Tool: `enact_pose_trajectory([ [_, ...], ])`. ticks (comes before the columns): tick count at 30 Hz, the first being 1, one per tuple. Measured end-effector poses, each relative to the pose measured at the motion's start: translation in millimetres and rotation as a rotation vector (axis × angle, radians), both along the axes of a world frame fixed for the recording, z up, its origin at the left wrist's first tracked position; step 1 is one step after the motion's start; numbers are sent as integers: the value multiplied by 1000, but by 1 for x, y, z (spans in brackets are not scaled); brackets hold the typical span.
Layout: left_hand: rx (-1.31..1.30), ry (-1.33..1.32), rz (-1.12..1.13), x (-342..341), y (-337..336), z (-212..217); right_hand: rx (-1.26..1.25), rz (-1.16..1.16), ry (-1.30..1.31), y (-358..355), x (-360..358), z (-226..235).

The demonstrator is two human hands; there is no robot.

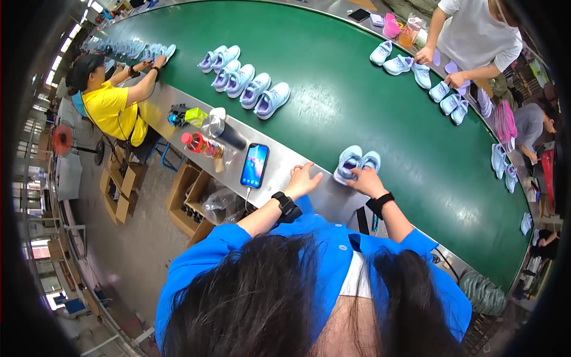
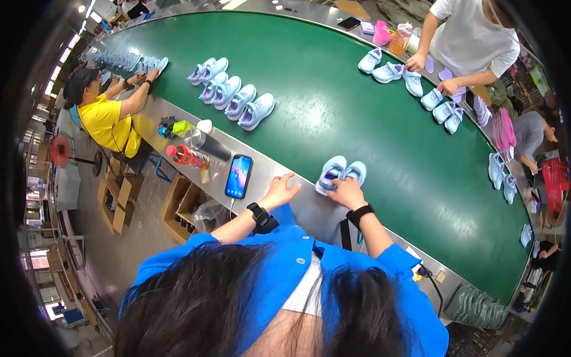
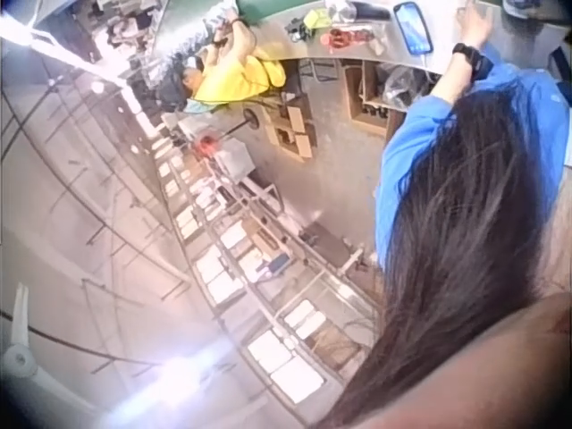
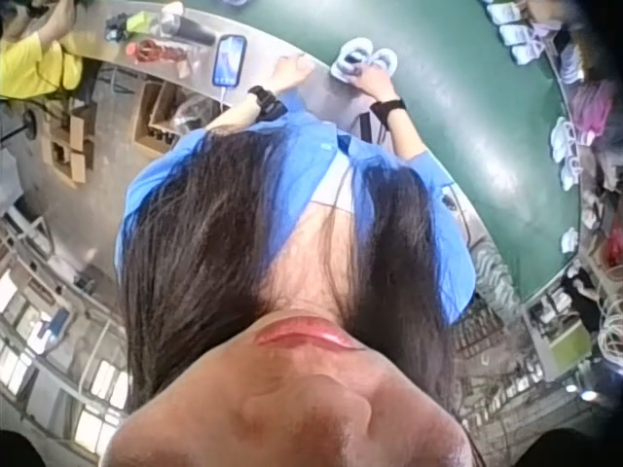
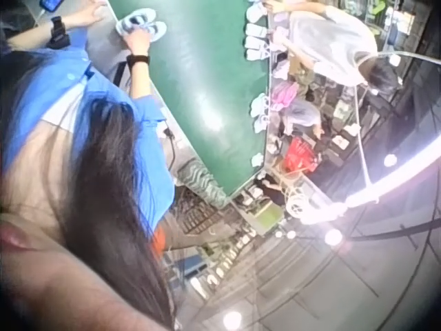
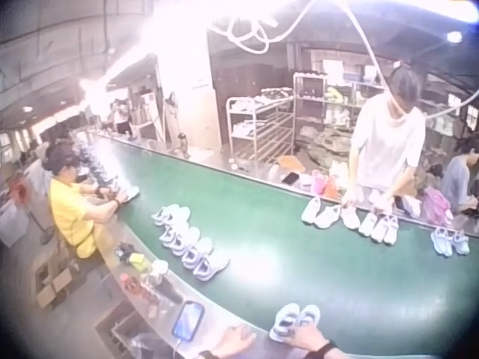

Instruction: Checking shoe pairs and placing them on a conveyor belt in a shoe manufacturing facility.

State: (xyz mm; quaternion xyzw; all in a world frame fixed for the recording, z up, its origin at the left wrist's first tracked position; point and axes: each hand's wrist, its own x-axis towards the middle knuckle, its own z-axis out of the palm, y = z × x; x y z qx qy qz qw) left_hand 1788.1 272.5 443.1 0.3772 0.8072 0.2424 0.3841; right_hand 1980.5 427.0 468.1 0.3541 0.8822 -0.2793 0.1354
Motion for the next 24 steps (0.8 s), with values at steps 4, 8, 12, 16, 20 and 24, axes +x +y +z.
enact_pose_trajectory([
  [4,-213,-392,172,16,-18,-3,-266,80,102,-57,6,28],
  [8,-451,-572,60,14,-42,-28,-388,-377,262,-89,22,10],
  [12,-391,-781,64,26,-50,-42,-318,-716,331,-109,49,-51],
  [16,-401,-461,9,47,-52,-42,-574,-795,309,-125,63,-97],
  [20,-125,-527,143,35,-59,-77,-653,-883,363,-123,59,-82],
  [24,-124,-979,281,24,-60,-10,-1066,-982,443,-131,73,-29],
])
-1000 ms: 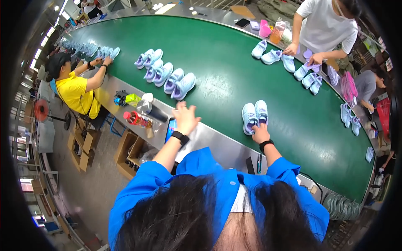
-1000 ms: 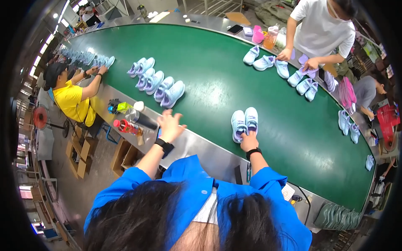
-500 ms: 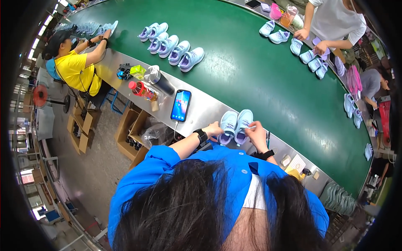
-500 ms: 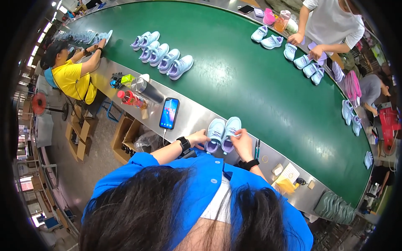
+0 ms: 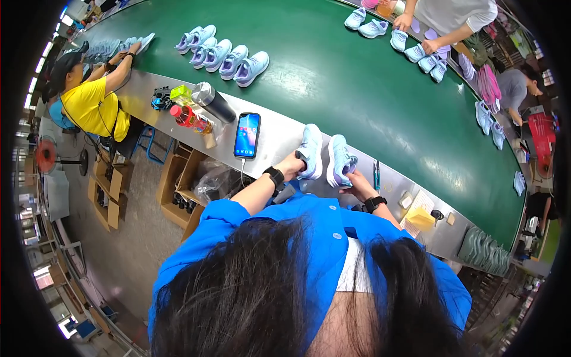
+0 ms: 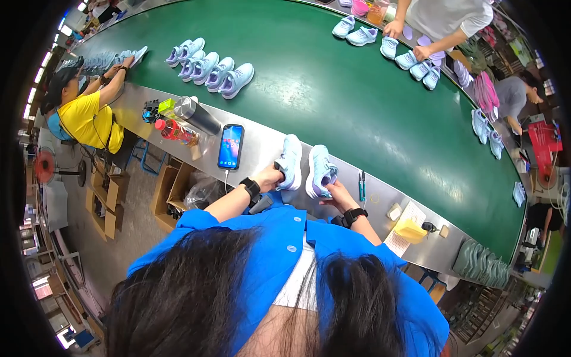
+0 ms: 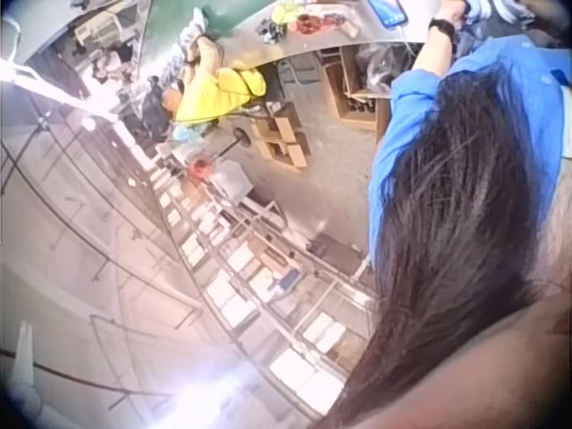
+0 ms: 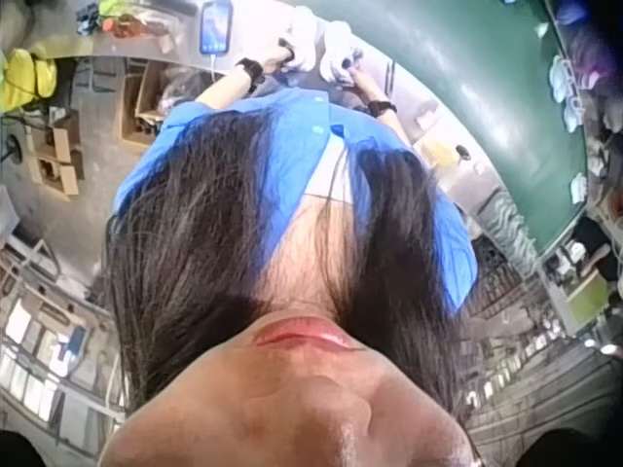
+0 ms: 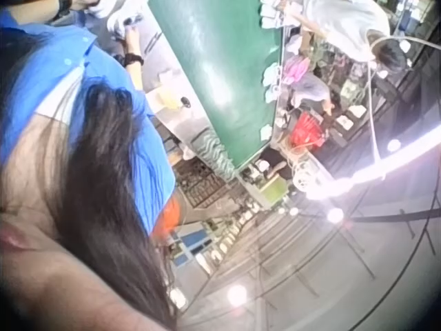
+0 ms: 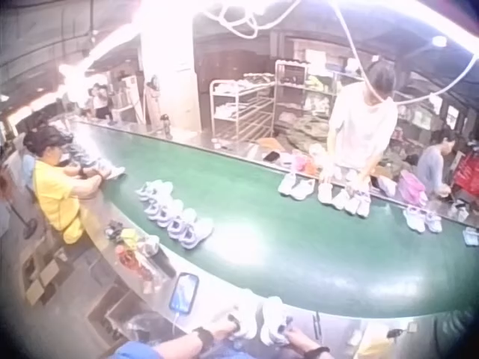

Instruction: Checking shoe pairs and placing them on a conveyor belt in a shoe manufacturing facility.

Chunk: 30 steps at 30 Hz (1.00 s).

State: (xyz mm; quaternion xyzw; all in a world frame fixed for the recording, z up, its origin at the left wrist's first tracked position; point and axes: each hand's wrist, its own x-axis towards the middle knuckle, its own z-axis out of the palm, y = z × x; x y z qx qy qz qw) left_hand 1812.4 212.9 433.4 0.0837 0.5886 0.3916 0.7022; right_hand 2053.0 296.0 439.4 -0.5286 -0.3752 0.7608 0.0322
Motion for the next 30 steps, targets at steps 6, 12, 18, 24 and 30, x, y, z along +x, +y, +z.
enact_pose_trajectory([
  [6,110,35,-74,-14,-9,23,222,41,96,-14,-11,17],
  [12,312,694,-62,-35,-10,47,1095,120,-163,-5,-29,15],
  [18,404,941,-51,-76,9,40,798,48,-128,15,-81,33],
  [24,337,997,237,-168,66,36,517,40,187,81,-183,42],
  [30,128,1523,215,-201,126,5,402,222,108,147,-219,9],
])
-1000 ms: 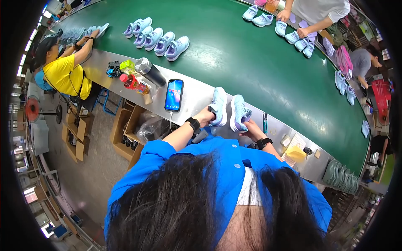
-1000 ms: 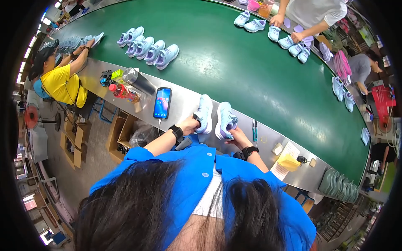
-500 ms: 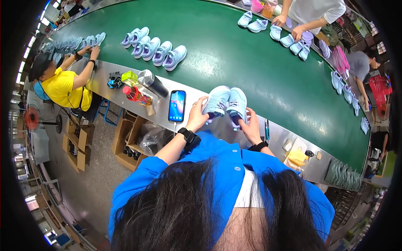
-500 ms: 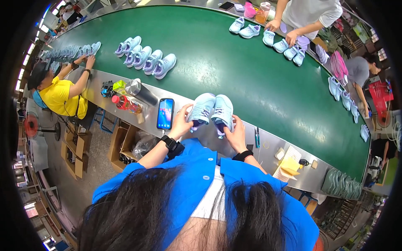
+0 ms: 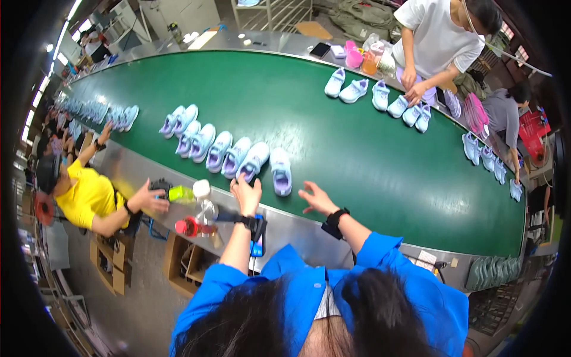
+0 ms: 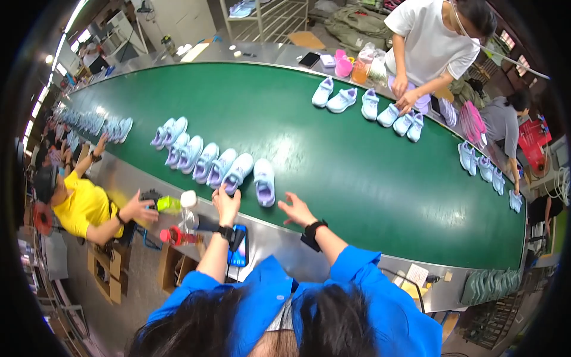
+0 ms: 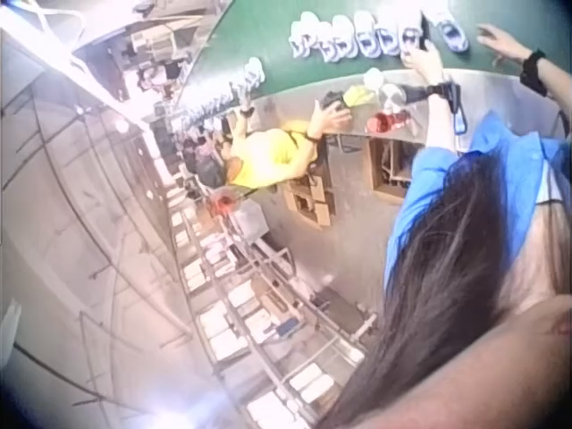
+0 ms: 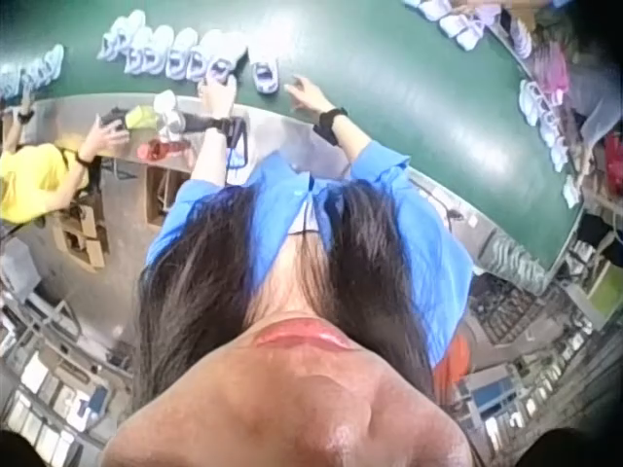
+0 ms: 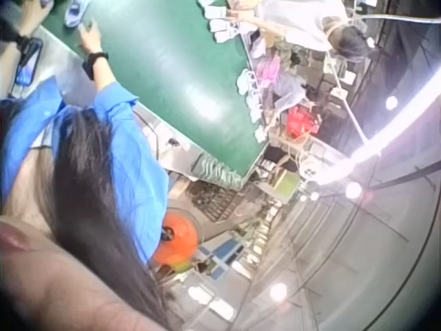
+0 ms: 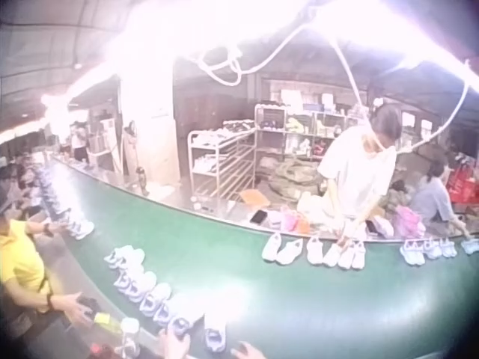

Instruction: Checking shoe pairs and placing them on a conveyor belt in a shoe manufacturing facility.

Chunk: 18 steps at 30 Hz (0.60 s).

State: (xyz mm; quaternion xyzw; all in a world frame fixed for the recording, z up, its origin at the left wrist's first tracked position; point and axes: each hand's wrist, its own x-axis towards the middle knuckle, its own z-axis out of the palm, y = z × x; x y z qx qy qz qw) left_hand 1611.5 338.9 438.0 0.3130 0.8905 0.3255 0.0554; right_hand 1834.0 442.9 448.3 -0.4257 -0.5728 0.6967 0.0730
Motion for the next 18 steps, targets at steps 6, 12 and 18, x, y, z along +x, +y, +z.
enact_pose_trajectory([
  [6,-13,116,-68,62,109,27,-11,-213,-92,100,42,-41],
  [12,41,42,-560,80,310,-11,662,-441,-561,289,102,-82],
  [18,17,414,-875,92,496,-30,1221,-335,-895,444,115,-45],
])
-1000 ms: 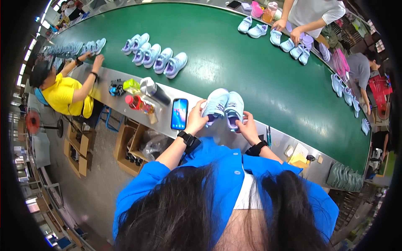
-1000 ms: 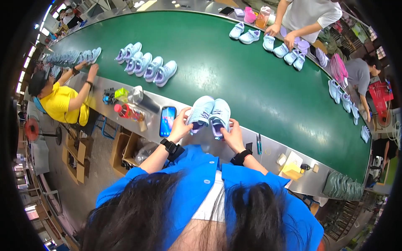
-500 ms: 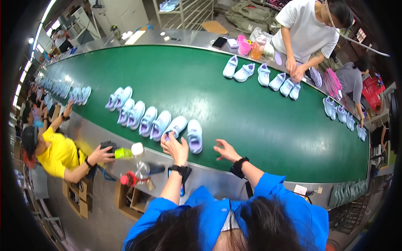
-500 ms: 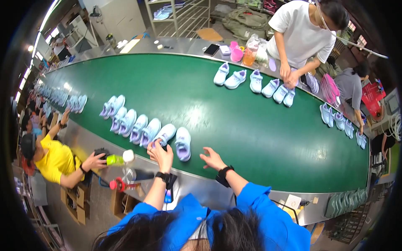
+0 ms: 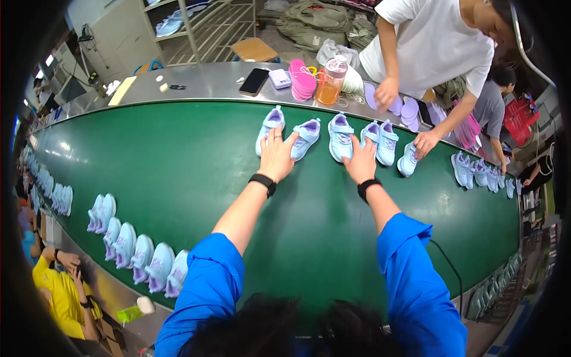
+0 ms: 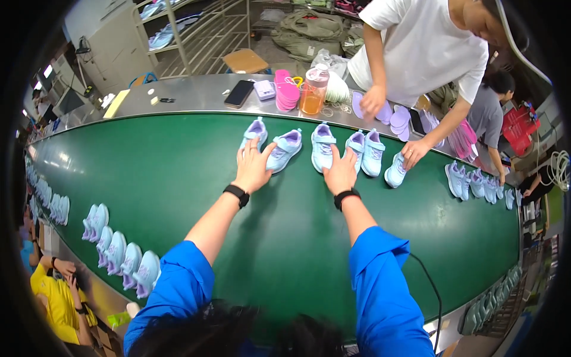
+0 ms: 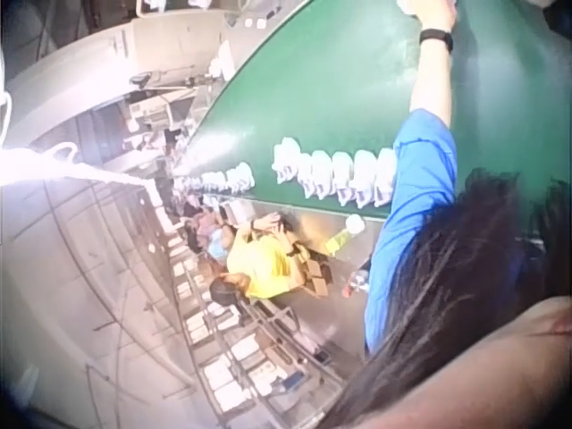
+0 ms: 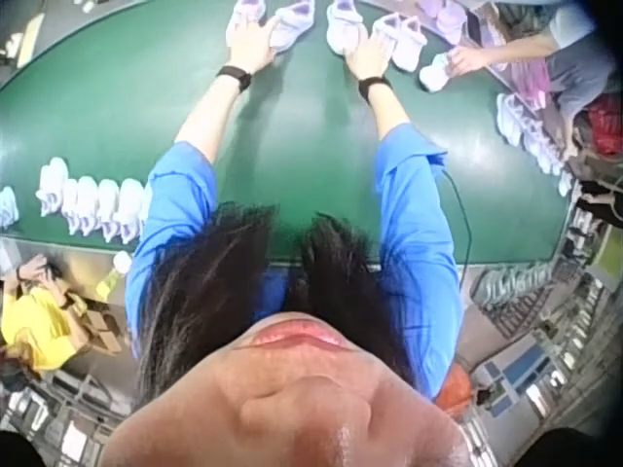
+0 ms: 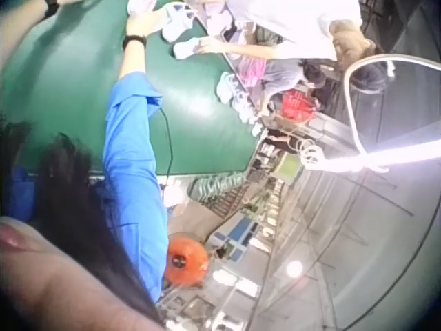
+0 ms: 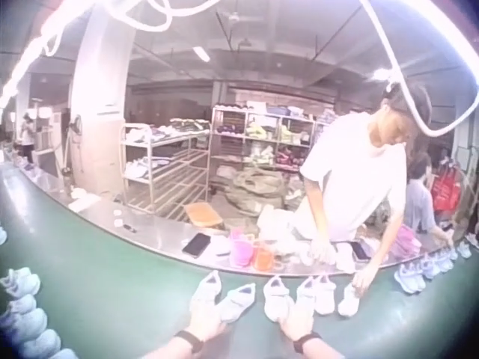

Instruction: Checking shoe pairs and placing them on a conveyor belt in a shoe manufacturing facility.

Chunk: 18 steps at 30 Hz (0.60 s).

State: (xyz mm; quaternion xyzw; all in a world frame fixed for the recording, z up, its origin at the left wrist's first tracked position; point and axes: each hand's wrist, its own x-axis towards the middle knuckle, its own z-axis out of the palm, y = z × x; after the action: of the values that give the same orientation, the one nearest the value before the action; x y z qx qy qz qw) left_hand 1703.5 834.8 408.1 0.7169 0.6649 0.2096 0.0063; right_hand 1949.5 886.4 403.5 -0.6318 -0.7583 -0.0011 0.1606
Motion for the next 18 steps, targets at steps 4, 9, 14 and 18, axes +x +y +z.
enact_pose_trajectory([
  [4,-46,206,-6,15,62,-11,-161,-98,-195,62,3,10],
  [9,-212,352,82,3,85,-1,-507,60,-262,112,9,28],
  [14,-366,249,161,-9,79,-6,-393,151,-384,88,-19,25],
  [18,-245,135,128,-14,20,-2,-286,230,-126,14,11,45],
])
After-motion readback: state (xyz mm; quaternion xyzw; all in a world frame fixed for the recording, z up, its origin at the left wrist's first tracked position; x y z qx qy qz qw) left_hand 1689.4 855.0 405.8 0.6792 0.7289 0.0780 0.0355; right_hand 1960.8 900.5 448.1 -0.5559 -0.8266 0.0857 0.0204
